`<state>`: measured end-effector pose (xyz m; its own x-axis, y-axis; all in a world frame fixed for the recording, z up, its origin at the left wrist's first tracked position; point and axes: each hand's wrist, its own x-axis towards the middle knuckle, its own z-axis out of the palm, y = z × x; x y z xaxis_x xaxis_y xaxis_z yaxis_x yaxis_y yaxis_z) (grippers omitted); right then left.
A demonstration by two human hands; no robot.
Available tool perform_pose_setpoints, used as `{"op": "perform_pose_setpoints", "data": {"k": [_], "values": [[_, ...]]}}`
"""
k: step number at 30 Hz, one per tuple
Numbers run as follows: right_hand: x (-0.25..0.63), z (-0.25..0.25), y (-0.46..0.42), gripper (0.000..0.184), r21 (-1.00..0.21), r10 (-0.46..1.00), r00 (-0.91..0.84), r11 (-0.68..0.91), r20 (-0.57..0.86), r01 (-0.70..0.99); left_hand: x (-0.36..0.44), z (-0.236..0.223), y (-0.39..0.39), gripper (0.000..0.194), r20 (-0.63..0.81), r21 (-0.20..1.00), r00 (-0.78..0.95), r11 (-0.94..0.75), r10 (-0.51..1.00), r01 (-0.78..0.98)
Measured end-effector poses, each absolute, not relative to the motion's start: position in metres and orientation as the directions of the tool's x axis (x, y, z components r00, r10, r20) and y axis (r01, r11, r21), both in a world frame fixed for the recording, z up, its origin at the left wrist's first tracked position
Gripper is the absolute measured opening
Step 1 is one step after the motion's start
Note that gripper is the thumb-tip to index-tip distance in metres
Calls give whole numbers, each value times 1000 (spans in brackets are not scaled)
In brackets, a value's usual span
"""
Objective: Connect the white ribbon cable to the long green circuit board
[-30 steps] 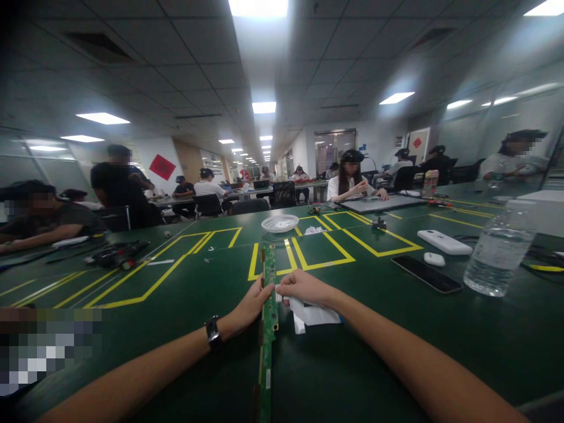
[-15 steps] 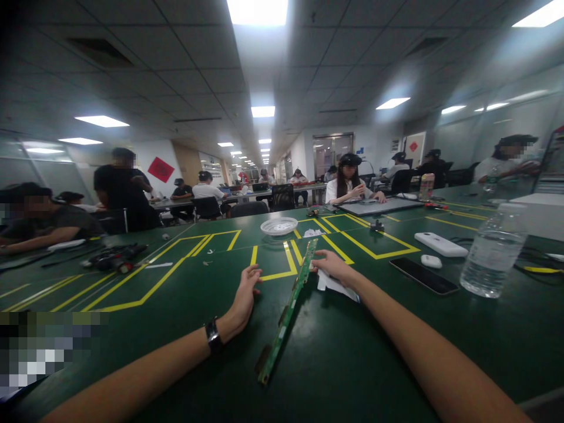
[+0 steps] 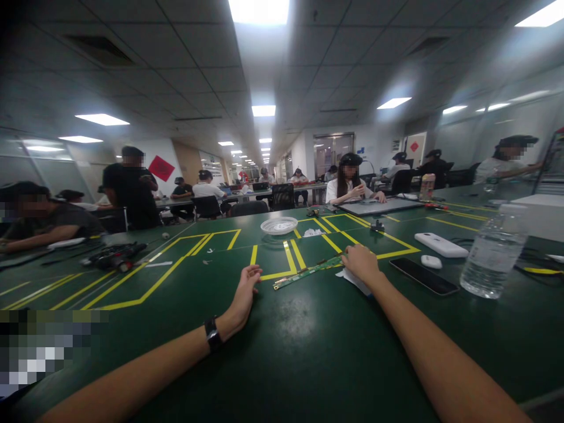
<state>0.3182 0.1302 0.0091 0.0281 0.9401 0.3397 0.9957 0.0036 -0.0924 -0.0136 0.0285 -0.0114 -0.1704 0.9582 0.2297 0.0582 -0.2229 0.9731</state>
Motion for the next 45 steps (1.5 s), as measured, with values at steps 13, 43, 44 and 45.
{"op": "perform_pose_setpoints", "data": {"k": [13,43,44,45], "values": [[320,-5,127,41,-59,925,-289,312,245,948,-10,-12,24,25,245,968,13,-245,970,61],[305,3,125,49,28,911,-321,325,258,945,-7,-4,14,15,313,927,127,-332,941,172],[297,1,123,51,16,903,-355,362,243,932,-6,-3,14,15,316,926,129,-335,940,175],[291,-1,121,52,2,895,-387,397,223,918,-6,-3,14,15,314,926,131,-334,940,177]]}}
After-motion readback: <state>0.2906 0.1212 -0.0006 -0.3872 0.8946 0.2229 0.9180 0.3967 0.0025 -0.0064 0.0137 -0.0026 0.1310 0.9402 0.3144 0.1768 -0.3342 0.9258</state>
